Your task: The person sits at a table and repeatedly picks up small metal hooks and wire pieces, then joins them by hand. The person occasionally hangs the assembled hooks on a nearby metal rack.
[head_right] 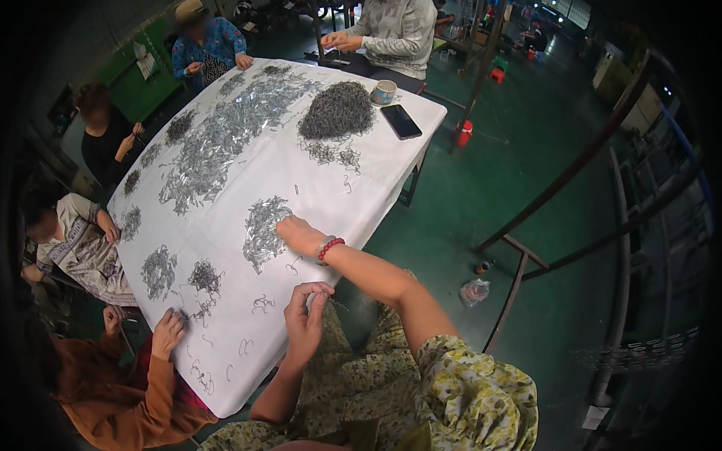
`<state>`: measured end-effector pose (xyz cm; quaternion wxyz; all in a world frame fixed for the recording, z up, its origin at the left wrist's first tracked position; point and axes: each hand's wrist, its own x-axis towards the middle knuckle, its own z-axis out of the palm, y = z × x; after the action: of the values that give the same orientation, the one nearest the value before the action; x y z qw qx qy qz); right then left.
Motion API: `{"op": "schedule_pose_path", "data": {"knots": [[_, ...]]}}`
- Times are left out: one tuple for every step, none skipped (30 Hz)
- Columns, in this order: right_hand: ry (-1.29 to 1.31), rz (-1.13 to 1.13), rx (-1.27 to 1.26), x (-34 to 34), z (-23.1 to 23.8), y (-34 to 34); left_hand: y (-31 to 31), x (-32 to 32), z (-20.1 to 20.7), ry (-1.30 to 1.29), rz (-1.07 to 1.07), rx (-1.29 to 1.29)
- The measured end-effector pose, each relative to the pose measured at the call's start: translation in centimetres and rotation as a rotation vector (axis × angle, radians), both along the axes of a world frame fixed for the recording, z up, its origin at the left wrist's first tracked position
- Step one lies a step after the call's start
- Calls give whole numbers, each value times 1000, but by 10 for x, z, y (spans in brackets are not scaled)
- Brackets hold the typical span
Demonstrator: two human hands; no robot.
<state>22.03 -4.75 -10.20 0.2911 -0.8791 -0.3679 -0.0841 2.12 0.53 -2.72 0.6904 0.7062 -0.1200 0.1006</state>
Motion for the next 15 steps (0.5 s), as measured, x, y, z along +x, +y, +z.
{"op": "schedule_pose_path", "data": {"knots": [[7, 30, -18, -1, 5, -5, -2, 0, 0, -9, 1, 1], [54, 10, 52, 0, 8, -9, -3, 0, 1, -22, 2, 4], [101, -12, 121, 1, 10, -13, -5, 1, 2, -35, 1, 7], [148, -38, 190, 0, 12, -20, -7, 3, 1, -61, -12, 40], [283, -79, 321, -8, 22, -27, -6, 4, 1, -84, -18, 73], [419, -114, 451, -20, 39, -36, -3, 4, 1, -107, -18, 108], [555, -157, 579, -32, 56, -48, -3, 4, 2, -77, -29, 94], [635, -168, 649, -46, 69, -59, -1, 3, 5, -46, -35, 83], [714, -185, 720, -63, 84, -74, -1, 2, 6, -15, -46, 71], [789, -213, 792, -80, 97, -89, -2, 3, 6, 6, -44, 39], [795, -208, 829, -98, 108, -102, -4, 4, 4, 26, -37, 10], [800, -209, 866, -116, 119, -115, -6, 5, 4, 47, -35, -20], [802, -217, 906, -133, 126, -125, -9, 6, 3, 67, -30, -73], [777, -171, 931, -146, 130, -129, -12, 8, 2, 85, -21, -122], [753, -122, 953, -158, 132, -132, -14, 9, 1, 101, -7, -171]]}}
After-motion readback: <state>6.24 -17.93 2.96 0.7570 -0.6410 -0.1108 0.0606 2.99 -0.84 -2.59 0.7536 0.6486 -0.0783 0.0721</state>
